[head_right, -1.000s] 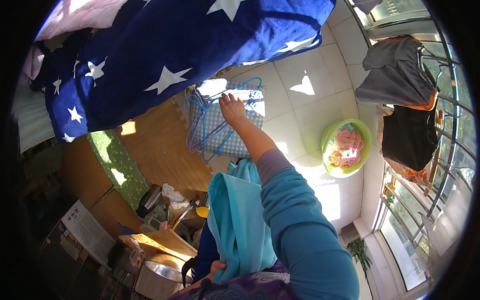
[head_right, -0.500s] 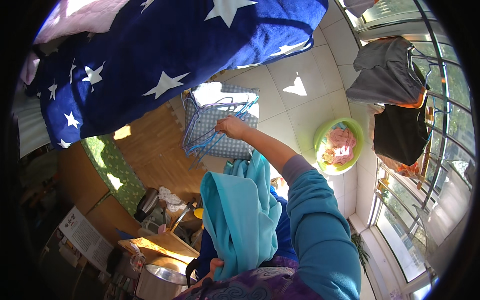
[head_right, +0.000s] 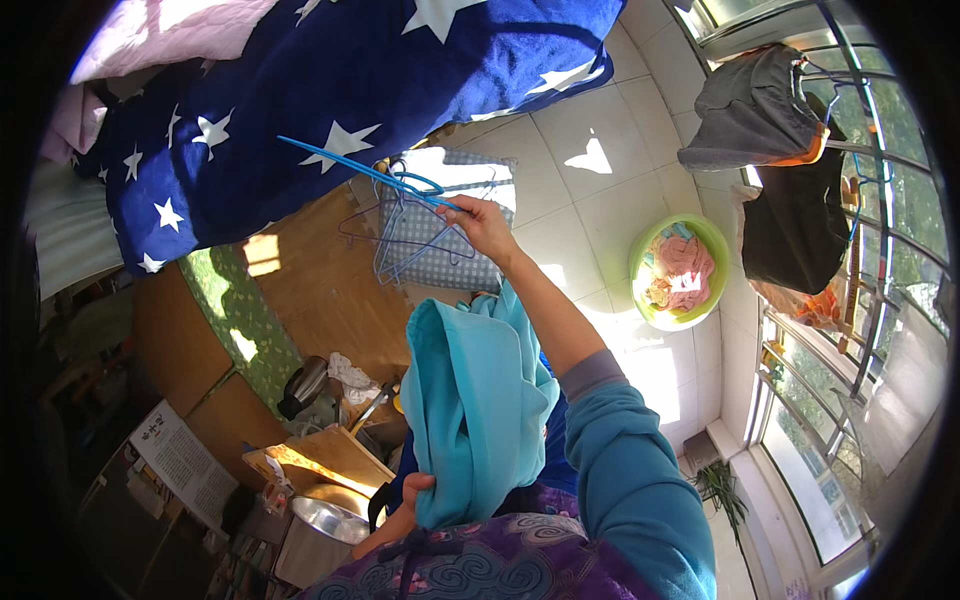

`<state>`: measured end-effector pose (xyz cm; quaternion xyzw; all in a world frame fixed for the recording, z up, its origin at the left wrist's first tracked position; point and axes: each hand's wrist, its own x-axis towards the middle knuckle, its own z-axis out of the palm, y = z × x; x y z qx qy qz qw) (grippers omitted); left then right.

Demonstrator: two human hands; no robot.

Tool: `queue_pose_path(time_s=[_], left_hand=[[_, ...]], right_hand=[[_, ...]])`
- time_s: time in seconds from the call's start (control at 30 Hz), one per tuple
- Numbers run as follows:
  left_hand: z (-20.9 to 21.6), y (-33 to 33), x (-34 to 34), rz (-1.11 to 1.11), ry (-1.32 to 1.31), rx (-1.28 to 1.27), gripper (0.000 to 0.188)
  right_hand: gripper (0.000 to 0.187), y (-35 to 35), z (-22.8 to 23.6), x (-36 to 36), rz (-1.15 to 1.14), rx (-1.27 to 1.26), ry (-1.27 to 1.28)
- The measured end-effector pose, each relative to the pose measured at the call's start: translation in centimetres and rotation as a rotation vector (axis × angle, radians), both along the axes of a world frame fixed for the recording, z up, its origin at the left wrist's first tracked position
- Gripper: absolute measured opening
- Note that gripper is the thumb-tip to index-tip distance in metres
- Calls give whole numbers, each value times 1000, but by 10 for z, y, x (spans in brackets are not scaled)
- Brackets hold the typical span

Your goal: The person hangs several garments on a balcony clothesline using plastic hangers. They place a light blue hoodie, a pink long-sleeved top, and a pink bra on the line, adjusting each item before moving to the next.

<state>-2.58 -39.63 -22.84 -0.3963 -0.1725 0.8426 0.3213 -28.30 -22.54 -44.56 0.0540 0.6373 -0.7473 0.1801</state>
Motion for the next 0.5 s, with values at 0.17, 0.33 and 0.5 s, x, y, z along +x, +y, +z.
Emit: queue_pose_path(time_s=[0.17,0.33,0.5], left_hand=[[38,3,-49,-288,393,-591,63],[116,25,-74,-198,613,-748,53],[200,50,-91,-319,1105,-1056,41]], right_hand=[[20,91,167,51,-96,294,139],[22,199,361,157,-246,573,422],[20,267,506,280,-326,634,314]])
